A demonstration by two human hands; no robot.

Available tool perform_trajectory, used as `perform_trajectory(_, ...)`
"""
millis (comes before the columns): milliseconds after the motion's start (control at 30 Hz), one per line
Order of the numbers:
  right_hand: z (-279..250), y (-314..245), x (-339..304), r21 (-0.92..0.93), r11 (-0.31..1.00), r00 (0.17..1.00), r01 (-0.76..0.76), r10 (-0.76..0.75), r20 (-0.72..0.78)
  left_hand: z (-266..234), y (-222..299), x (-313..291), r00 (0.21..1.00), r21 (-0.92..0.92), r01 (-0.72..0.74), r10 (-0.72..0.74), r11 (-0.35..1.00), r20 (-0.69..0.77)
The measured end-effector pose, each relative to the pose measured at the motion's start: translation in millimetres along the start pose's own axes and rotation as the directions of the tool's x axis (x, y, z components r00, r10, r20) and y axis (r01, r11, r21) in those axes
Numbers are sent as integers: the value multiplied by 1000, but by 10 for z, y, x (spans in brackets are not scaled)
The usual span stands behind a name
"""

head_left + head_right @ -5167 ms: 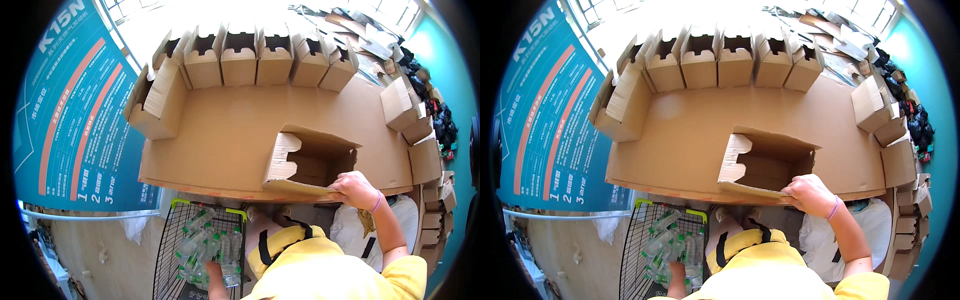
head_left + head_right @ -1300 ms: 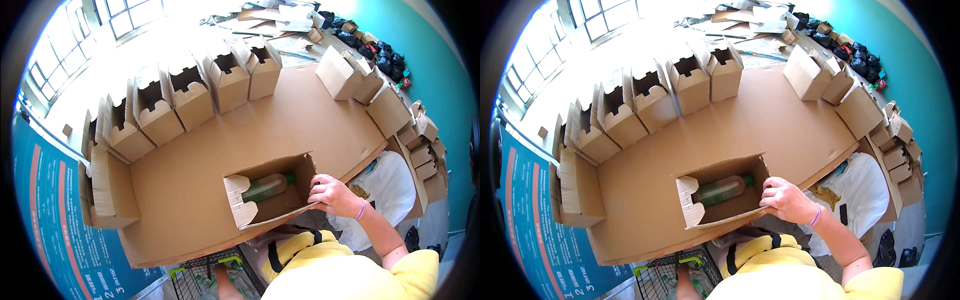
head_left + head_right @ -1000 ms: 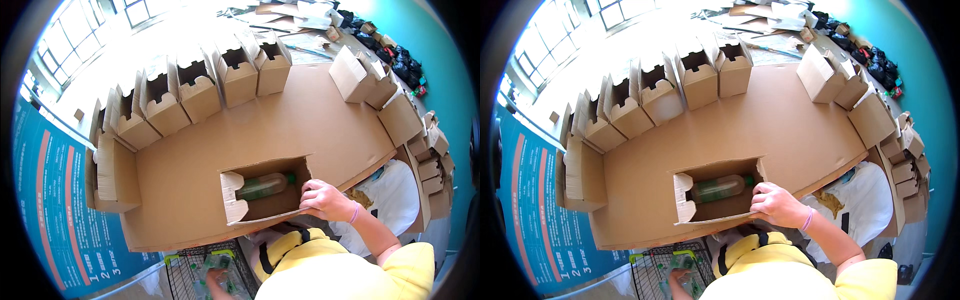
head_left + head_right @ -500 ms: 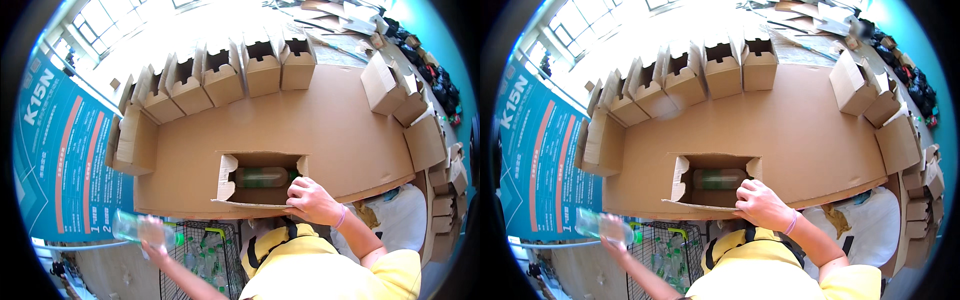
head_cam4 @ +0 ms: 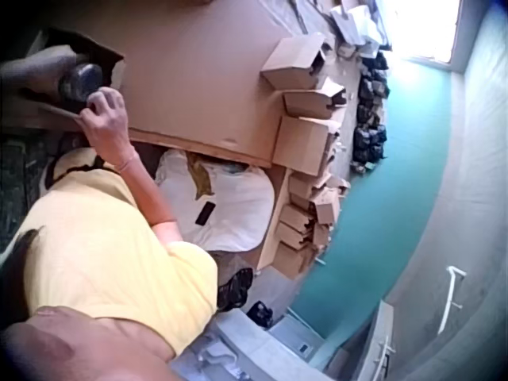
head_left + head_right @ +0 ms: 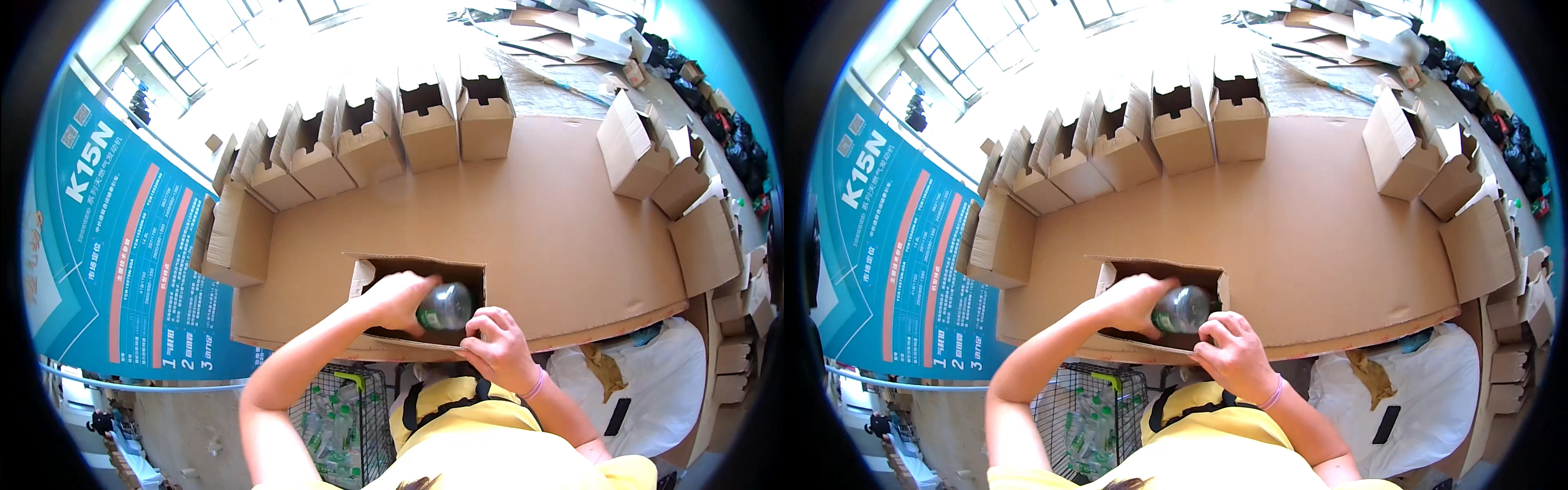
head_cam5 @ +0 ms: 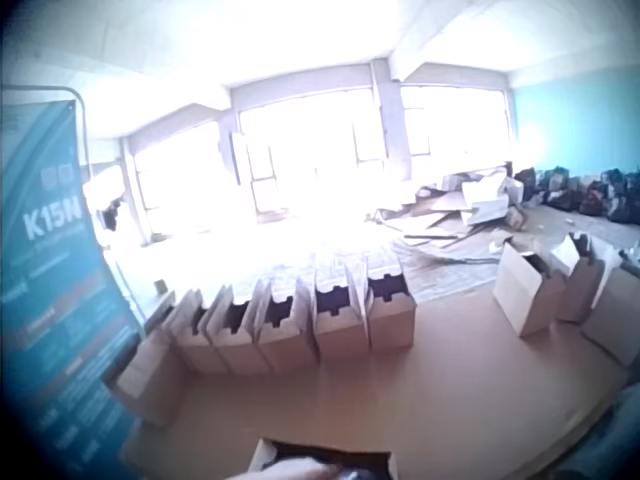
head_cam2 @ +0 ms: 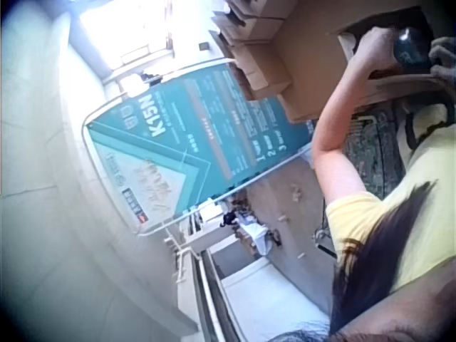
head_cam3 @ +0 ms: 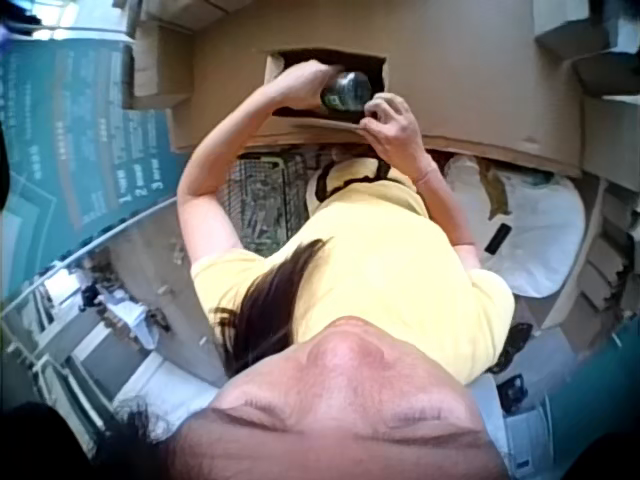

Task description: The person places bottles into cardboard boxes and closes the boxes by hand.

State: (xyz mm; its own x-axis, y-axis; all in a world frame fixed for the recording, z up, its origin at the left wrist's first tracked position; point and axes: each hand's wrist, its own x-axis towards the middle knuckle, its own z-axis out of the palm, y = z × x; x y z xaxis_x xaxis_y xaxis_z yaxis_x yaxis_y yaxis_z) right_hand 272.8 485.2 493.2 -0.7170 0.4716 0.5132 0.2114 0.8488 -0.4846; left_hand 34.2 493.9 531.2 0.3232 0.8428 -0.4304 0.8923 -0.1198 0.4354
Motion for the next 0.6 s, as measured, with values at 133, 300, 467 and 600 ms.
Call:
perform_trajectory(133,49,23,-17,34,999,1000,19,-19,-11,332,-82,335,938,248,-92,0,964,348)
perform_trajectory(300,28,57,-28,72,995,998,65,-65,-8,764,-152,679,934,291,-262,166,920,317)
perform_trajectory(467,26,98,-16,107,992,998,69,-69,-6,926,-262,756,911,362,-196,33,911,411)
perform_trajectory(600,23,73,-9,122,988,995,96,-98,10,801,-242,610,890,304,-87,-63,949,451)
